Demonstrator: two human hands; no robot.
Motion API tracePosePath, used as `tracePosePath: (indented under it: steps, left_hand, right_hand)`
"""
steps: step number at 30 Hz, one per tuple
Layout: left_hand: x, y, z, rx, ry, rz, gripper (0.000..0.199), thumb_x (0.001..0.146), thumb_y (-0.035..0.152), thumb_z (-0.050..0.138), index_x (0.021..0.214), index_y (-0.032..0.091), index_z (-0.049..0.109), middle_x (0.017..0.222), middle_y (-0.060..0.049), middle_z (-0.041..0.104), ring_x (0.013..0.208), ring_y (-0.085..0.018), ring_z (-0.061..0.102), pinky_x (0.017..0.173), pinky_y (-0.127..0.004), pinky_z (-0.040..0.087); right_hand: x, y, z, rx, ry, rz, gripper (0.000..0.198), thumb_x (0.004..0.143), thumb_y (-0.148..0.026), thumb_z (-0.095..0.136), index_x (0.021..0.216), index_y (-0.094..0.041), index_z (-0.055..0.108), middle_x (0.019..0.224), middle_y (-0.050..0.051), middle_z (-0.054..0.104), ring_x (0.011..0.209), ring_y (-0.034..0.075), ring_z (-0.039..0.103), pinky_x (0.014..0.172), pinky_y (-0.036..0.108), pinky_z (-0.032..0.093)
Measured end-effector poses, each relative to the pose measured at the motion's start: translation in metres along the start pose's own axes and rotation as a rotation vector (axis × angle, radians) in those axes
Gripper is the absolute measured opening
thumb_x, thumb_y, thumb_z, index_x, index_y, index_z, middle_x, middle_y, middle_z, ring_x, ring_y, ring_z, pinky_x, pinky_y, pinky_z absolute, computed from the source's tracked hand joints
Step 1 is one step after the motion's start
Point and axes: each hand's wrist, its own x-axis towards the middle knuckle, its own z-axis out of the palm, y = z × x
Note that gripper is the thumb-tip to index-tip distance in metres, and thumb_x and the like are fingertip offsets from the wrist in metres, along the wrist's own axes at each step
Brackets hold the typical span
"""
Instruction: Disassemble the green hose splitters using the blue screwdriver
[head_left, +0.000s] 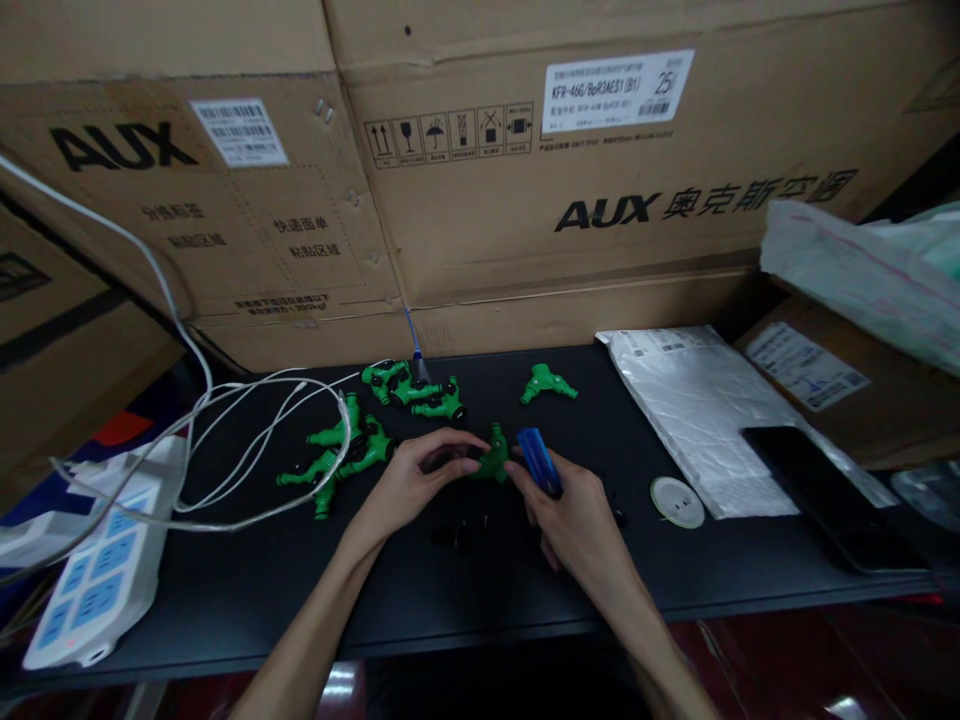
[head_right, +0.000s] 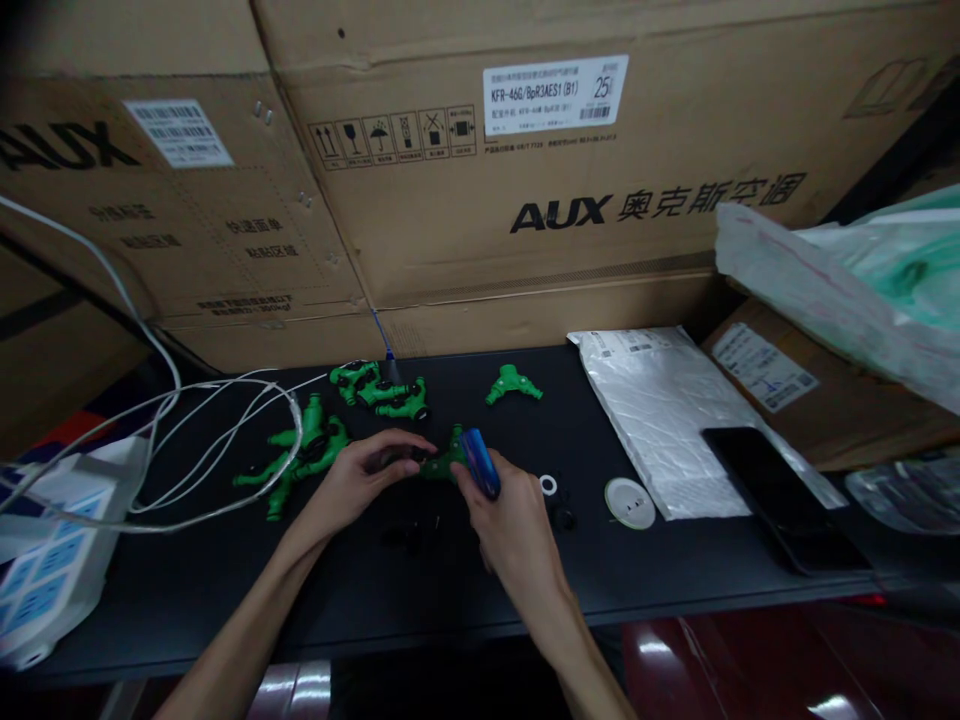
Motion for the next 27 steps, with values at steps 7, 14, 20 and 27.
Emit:
tracePosePath:
  steps: [7,14,20,27]
  left_hand:
    - [-0.018,-0.001,0.007,-0.318,0.046,-0.210,0.028,0.082,0.022,0.084,0.106,0.019,0.071,0.105,-0.004,0.081,0.098,-0.018,0.077,0.088,-0.026,0.059]
    - [-0.018,0.005,0.006,-0.219,-0.034,-0.267,0.020,0.084,0.023,0.081,0.103,0.018,0.077,0.104,-0.004,0.081,0.096,-0.017,0.077,0.087,-0.024,0.058]
    - [-0.031,-0.001,0.008,-0.313,-0.091,-0.261,0.022,0.076,0.020,0.089,0.088,0.015,0.071,0.099,-0.005,0.083,0.091,-0.018,0.079,0.080,-0.025,0.060]
    - [-0.038,0.000,0.003,-0.035,-0.128,-0.125,0.028,0.078,0.023,0.088,0.105,0.018,0.080,0.096,-0.003,0.083,0.089,-0.019,0.079,0.080,-0.024,0.059]
  right_hand:
    - [-0.016,-0.033,-0.012,0.356,-0.104,-0.064,0.052,0.088,-0.074,0.058,0.083,-0.023,0.051,0.057,-0.012,0.033,0.032,0.004,0.029,0.025,0.016,0.028]
    - [-0.015,-0.097,-0.020,0.723,-0.011,-0.411,0.033,0.093,-0.049,0.070,0.077,-0.025,0.054,0.055,-0.009,0.039,0.035,0.006,0.030,0.024,0.015,0.032]
    - [-0.018,-0.125,-0.001,0.829,0.020,-0.562,0.041,0.087,-0.038,0.078,0.069,-0.025,0.044,0.046,-0.012,0.031,0.031,0.005,0.020,0.023,0.014,0.024]
    - [-0.018,-0.129,0.024,0.790,0.137,-0.725,0.035,0.096,-0.018,0.060,0.066,-0.025,0.043,0.043,-0.013,0.031,0.030,0.004,0.021,0.030,0.016,0.029]
